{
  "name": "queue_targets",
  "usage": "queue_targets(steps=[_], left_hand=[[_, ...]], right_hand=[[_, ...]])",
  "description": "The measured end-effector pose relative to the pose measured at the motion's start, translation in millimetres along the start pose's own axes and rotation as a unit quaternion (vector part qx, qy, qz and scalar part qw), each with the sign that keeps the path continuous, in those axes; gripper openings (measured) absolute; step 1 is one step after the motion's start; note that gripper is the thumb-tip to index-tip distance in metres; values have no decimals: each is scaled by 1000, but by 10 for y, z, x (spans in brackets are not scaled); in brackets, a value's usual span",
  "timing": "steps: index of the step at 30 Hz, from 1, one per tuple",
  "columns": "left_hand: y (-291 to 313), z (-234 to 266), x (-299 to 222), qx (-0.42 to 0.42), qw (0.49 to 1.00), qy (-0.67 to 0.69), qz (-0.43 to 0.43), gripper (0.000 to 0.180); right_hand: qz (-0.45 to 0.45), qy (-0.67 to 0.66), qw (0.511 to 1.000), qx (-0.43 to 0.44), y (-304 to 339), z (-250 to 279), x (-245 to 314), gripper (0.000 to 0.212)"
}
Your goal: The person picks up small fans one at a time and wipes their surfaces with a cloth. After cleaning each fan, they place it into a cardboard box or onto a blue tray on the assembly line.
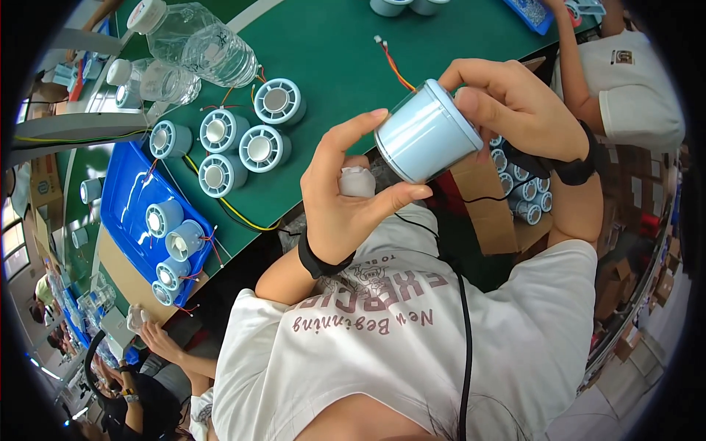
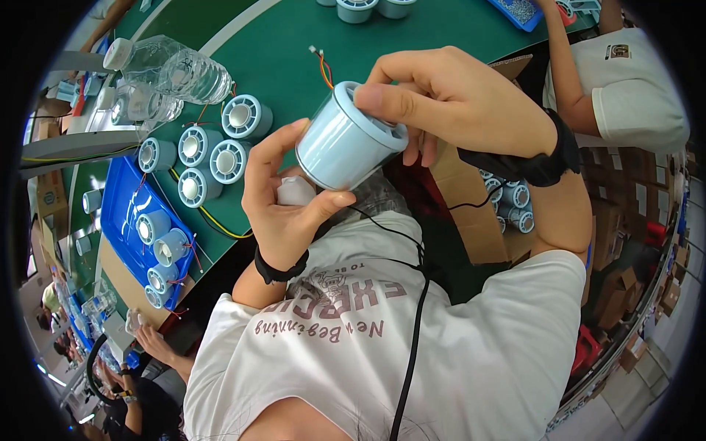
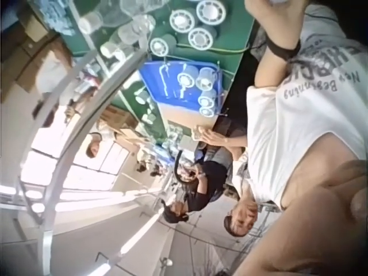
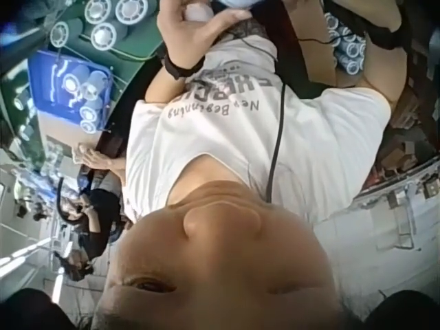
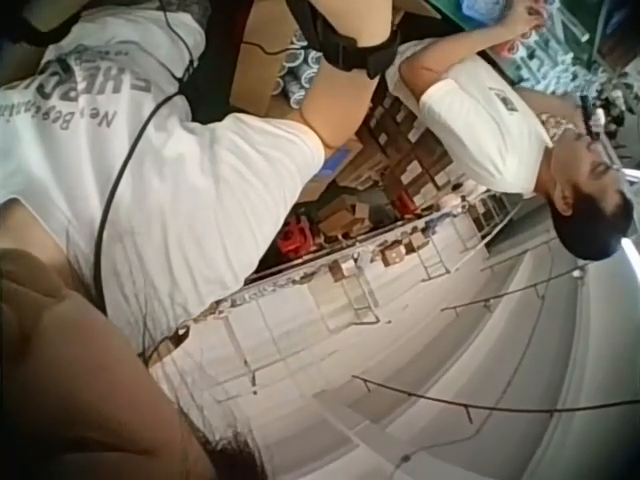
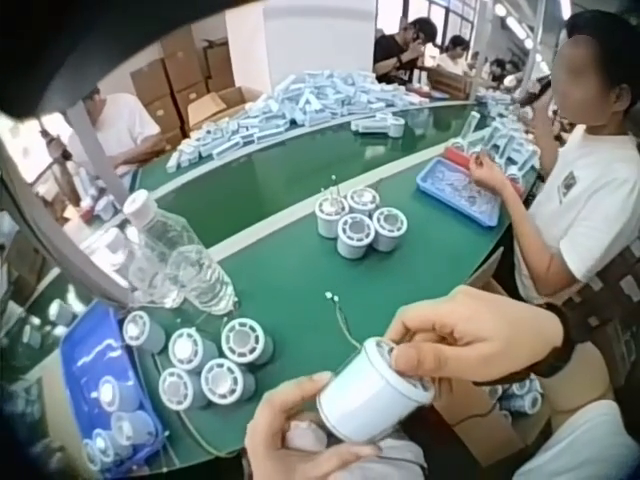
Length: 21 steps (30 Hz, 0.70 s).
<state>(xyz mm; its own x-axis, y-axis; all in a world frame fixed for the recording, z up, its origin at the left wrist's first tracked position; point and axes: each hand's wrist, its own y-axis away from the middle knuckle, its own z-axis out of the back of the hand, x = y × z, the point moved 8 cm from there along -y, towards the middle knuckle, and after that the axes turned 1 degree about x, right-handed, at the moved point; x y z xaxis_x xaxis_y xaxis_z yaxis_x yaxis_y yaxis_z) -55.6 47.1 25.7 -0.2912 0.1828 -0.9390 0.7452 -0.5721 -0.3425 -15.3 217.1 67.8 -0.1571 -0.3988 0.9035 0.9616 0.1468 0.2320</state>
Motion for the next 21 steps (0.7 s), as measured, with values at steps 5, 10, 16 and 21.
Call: queue_targets(steps=[5,10,16,21], left_hand=[[30,-23,30,45,995,68,55,64],[110,-118,145,87,918,296,250,48],[195,-289,242,175,797,450,362,56],[224,-403,179,198,751,490,396,63]], right_hand=[[-33,20,999,21,8,-51,-24,48],[-23,53,998,19,-14,-36,12,47],[108,61,991,-55,-4,70,34,52],[215,36,975,35,16,-102,197,75]])
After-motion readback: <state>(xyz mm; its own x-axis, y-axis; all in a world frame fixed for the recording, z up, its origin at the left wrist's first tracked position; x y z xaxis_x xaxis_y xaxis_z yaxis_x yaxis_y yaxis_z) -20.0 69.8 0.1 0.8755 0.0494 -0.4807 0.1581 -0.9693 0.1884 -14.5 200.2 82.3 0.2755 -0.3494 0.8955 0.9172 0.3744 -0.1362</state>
